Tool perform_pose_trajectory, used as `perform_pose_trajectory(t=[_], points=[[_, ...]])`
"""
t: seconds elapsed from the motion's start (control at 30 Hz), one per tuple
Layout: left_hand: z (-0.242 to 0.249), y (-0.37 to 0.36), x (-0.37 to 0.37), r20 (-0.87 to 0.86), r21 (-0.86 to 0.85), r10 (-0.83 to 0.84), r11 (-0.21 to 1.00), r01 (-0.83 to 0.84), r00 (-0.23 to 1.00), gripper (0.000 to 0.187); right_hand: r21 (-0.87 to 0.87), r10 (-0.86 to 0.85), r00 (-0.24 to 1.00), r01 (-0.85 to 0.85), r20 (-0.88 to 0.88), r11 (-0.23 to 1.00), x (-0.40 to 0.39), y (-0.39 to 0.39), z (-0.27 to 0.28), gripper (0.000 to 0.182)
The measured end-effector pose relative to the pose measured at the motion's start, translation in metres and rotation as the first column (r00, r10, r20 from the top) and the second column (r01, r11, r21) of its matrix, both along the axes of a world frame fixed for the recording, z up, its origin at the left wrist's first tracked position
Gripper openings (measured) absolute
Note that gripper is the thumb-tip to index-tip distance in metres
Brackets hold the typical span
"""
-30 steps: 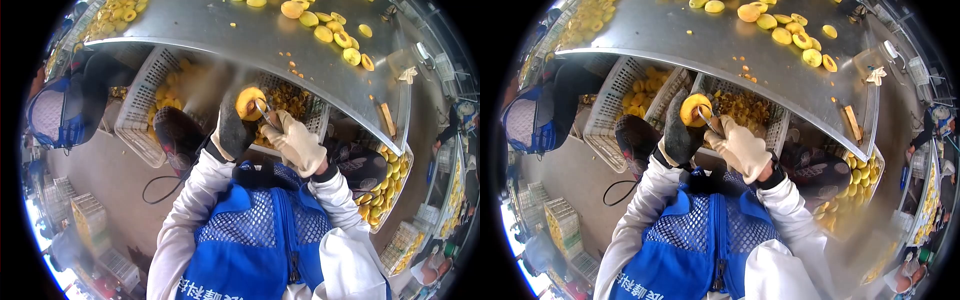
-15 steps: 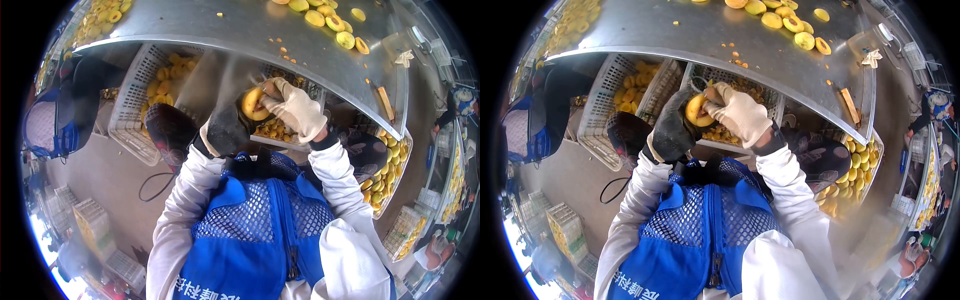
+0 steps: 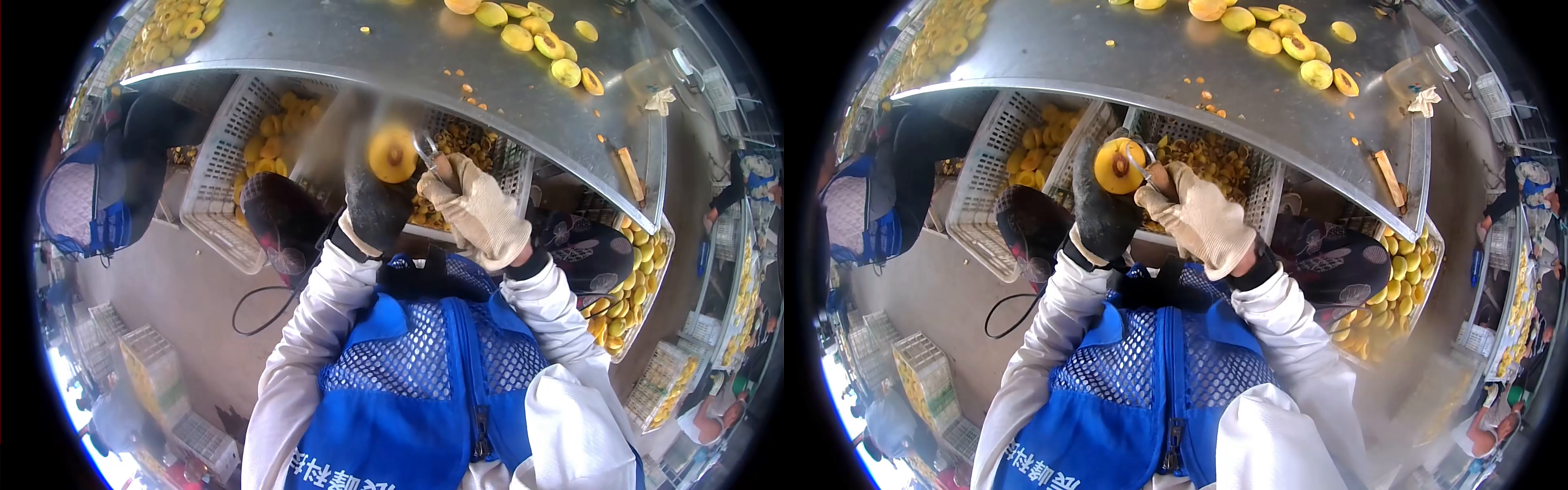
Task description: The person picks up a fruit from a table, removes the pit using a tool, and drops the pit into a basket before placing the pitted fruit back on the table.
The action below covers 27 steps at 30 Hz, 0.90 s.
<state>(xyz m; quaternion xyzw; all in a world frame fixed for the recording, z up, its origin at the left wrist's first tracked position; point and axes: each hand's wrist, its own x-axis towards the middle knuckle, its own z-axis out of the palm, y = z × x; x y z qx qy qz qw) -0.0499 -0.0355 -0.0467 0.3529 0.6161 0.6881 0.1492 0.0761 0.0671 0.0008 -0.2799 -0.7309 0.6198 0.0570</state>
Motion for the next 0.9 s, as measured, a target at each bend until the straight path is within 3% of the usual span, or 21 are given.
perform_pose_trajectory(t=[0.03, 0.1, 0.13, 0.23, 0.33, 0.43, 0.57, 0.63, 0.8, 0.9], points=[[-0.003, -0.003, -0.003, 0.002, -0.001, 0.0, 1.0, 0.0, 1.0, 0.045, -0.001, 0.0, 1.0, 0.0, 0.002, 1.0, 0.0, 0.002, 0.004, 0.041], [0.001, -0.006, -0.005, -0.242, -0.071, 0.02, 0.997, -0.039, 0.97, 0.046, 0.414, 0.13, 0.991, -0.118, -0.001, 0.903, -0.002, 0.004, 0.014, 0.042], [0.002, -0.005, -0.005, -0.24, -0.072, 0.019, 0.997, -0.037, 0.971, 0.046, 0.402, 0.18, 0.974, -0.222, 0.139, 0.888, -0.003, 0.006, 0.028, 0.043], [0.001, -0.006, -0.004, -0.18, -0.005, 0.027, 1.0, -0.029, 0.983, 0.044, 0.467, 0.235, 0.955, -0.295, 0.183, 0.834, -0.005, 0.009, 0.006, 0.044], [-0.001, -0.009, -0.006, -0.247, -0.025, 0.03, 0.999, -0.038, 0.969, 0.044, 0.503, 0.253, 0.941, -0.333, 0.223, 0.797, -0.007, 0.008, 0.012, 0.045], [0.001, -0.012, -0.006, -0.187, -0.057, -0.016, 0.998, 0.005, 0.982, 0.045, 0.429, 0.255, 0.948, -0.315, 0.191, 0.847, -0.006, 0.005, 0.011, 0.046], [0.003, -0.014, -0.011, -0.266, -0.122, -0.083, 0.991, 0.052, 0.961, 0.049, 0.446, 0.305, 0.931, -0.364, 0.2, 0.818, -0.003, 0.011, 0.012, 0.047], [0.004, -0.018, -0.014, -0.298, -0.182, -0.136, 0.98, 0.084, 0.945, 0.055, 0.299, 0.381, 0.893, -0.441, 0.24, 0.846, -0.005, 0.015, 0.009, 0.052], [0.007, -0.021, -0.024, -0.353, -0.285, -0.302, 0.936, 0.206, 0.886, 0.052, 0.238, 0.425, 0.845, -0.507, 0.325, 0.828, -0.006, 0.021, 0.021, 0.053], [-0.004, -0.027, -0.025, -0.383, -0.303, -0.29, 0.936, 0.177, 0.877, 0.054, 0.251, 0.464, 0.806, -0.566, 0.367, 0.785, -0.004, 0.025, 0.019, 0.054]])
